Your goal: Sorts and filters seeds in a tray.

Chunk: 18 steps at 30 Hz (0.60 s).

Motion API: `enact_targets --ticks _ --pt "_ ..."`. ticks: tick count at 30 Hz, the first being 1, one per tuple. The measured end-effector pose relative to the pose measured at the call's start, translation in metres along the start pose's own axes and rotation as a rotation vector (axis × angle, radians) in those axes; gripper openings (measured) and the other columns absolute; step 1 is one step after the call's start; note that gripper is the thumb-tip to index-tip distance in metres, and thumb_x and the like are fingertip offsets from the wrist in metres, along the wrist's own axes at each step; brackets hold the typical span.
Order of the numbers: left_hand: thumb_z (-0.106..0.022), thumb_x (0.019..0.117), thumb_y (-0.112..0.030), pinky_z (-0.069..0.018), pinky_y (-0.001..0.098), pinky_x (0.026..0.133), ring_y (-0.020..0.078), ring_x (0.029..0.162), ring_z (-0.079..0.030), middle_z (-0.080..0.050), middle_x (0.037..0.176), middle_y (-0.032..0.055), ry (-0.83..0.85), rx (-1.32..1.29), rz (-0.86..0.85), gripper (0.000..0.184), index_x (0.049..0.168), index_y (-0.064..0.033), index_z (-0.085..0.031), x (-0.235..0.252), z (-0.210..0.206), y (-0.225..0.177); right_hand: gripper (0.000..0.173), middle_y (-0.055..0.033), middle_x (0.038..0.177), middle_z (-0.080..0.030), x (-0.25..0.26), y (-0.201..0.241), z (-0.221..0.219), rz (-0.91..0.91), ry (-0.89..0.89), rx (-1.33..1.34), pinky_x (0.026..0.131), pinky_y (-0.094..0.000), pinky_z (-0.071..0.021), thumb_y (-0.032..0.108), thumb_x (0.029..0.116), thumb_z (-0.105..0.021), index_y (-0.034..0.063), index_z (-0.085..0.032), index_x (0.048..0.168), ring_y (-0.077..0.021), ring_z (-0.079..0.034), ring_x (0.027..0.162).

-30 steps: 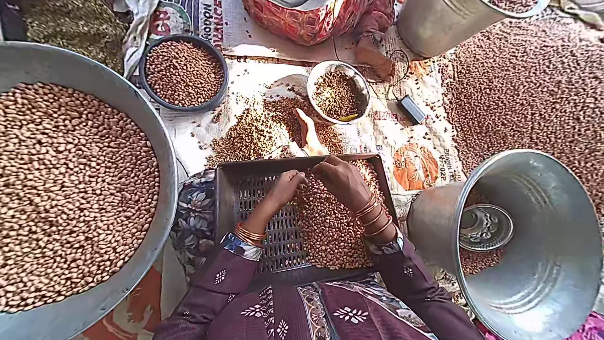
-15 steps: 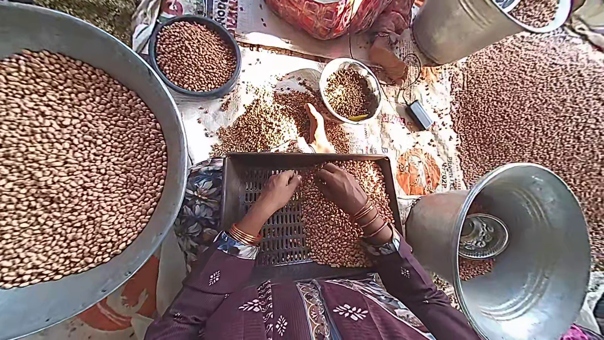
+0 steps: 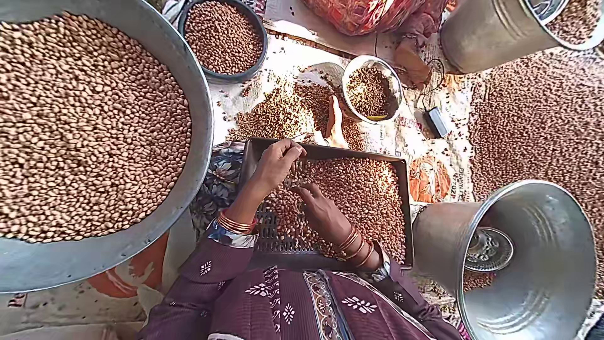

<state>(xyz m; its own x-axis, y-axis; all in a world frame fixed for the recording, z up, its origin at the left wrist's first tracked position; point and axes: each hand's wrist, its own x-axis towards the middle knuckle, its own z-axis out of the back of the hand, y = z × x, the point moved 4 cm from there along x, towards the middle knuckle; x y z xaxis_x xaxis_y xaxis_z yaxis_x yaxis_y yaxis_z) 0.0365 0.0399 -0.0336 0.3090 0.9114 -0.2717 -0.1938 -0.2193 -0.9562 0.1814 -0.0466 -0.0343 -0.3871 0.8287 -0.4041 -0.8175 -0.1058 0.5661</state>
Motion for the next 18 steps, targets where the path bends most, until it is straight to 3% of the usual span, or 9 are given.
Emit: enact_targets --ticks 2,3,6,8,10,11,14,16,18 --pt "-0.047 0.1096 -0.023 -0.0418 0.023 0.053 0.0078 0.057 -0.05 -0.058 0.076 0.0011 -0.06 0.101 -0.026 0.023 0.108 -0.0092 -0.066 -0.008 0.017 -0.009 0.029 -0.021 0.124 -0.066 -0.006 -0.007 0.013 -0.053 -0.117 -0.076 0.076 -0.0464 -0.0603 0.007 0.1016 -0.053 0.0044 -0.065 0.128 -0.0339 -0.073 0.087" --pt "-0.049 0.1094 -0.022 -0.042 0.0234 0.054 0.0079 0.057 -0.05 -0.059 0.079 0.0022 -0.1 0.163 -0.041 0.022 0.109 -0.0082 -0.066 -0.017 0.025 -0.014 0.027 -0.0214 0.117 -0.068 -0.008 -0.011 0.019 -0.151 -0.077 -0.149 0.079 -0.0484 -0.0592 0.013 0.1045 -0.051 0.0022 -0.065 0.125 -0.0358 -0.073 0.09" --pt "-0.052 0.1084 -0.02 -0.0477 0.0346 0.063 0.0166 0.071 -0.058 -0.064 0.094 0.0103 -0.186 0.33 -0.092 0.019 0.11 -0.006 -0.065 -0.047 0.044 -0.013 0.036 -0.0274 0.122 -0.065 -0.019 -0.01 0.008 -0.389 0.324 -0.272 0.092 -0.0552 -0.0532 0.019 0.1087 -0.043 -0.0046 -0.056 0.132 -0.0431 -0.067 0.111" --pt "-0.057 0.1057 -0.018 -0.0503 0.0377 0.068 0.0197 0.078 -0.061 -0.064 0.1 0.0123 -0.187 0.435 -0.132 0.016 0.108 -0.0053 -0.067 -0.057 0.05 -0.004 0.032 -0.0271 0.119 -0.064 -0.026 0.002 -0.015 -0.138 0.458 -0.146 0.09 -0.0537 -0.0543 0.017 0.1061 -0.05 -0.0059 -0.058 0.127 -0.0417 -0.067 0.107" --pt "-0.063 0.1026 -0.016 -0.0509 0.0351 0.069 0.0186 0.076 -0.059 -0.06 0.096 0.0115 -0.157 0.536 -0.185 0.014 0.105 -0.0037 -0.07 -0.059 0.05 0.007 0.026 -0.0229 0.108 -0.068 -0.025 0.014 -0.029 0.258 0.367 0.114 0.082 -0.047 -0.0569 0.016 0.1012 -0.06 -0.0041 -0.066 0.117 -0.0343 -0.07 0.091" --pt "-0.065 0.1009 -0.014 -0.0511 0.033 0.068 0.0174 0.074 -0.058 -0.06 0.093 0.0102 -0.141 0.592 -0.23 0.013 0.104 -0.0038 -0.072 -0.06 0.048 0.013 0.025 -0.0213 0.108 -0.069 -0.021 0.019 -0.027 0.333 0.317 0.163 0.079 -0.0449 -0.0583 0.015 0.1005 -0.062 -0.0025 -0.067 0.117 -0.0312 -0.07 0.086" --pt "-0.069 0.0965 -0.011 -0.053 0.0348 0.066 0.0204 0.071 -0.059 -0.06 0.091 0.0112 -0.091 0.719 -0.341 0.01 0.101 -0.0032 -0.073 -0.059 0.043 0.024 0.02 -0.018 0.109 -0.07 0.002 0.02 0.0 0.211 0.103 0.026 0.078 -0.0461 -0.0587 0.011 0.0996 -0.06 0.0017 -0.071 0.113 -0.0299 -0.071 0.085" --pt "-0.071 0.0943 -0.008 -0.0562 0.0401 0.067 0.0258 0.073 -0.063 -0.061 0.091 0.0138 -0.038 0.804 -0.367 0.01 0.101 -0.0016 -0.073 -0.057 0.039 0.026 0.014 -0.0155 0.098 -0.07 0.023 0.013 0.009 0.196 -0.064 -0.086 0.069 -0.0463 -0.0588 0.011 0.0991 -0.063 0.0039 -0.074 0.104 -0.0294 -0.07 0.078" --pt "-0.071 0.0945 -0.008 -0.0579 0.0445 0.066 0.0301 0.077 -0.066 -0.062 0.093 0.0152 0.031 0.899 -0.364 0.01 0.102 -0.0007 -0.073 -0.055 0.033 0.028 0.014 -0.0158 0.096 -0.069 0.044 0.011 0.005 0.208 -0.123 -0.178 0.064 -0.0488 -0.058 0.011 0.0995 -0.063 0.0041 -0.075 0.101 -0.0319 -0.07 0.076"
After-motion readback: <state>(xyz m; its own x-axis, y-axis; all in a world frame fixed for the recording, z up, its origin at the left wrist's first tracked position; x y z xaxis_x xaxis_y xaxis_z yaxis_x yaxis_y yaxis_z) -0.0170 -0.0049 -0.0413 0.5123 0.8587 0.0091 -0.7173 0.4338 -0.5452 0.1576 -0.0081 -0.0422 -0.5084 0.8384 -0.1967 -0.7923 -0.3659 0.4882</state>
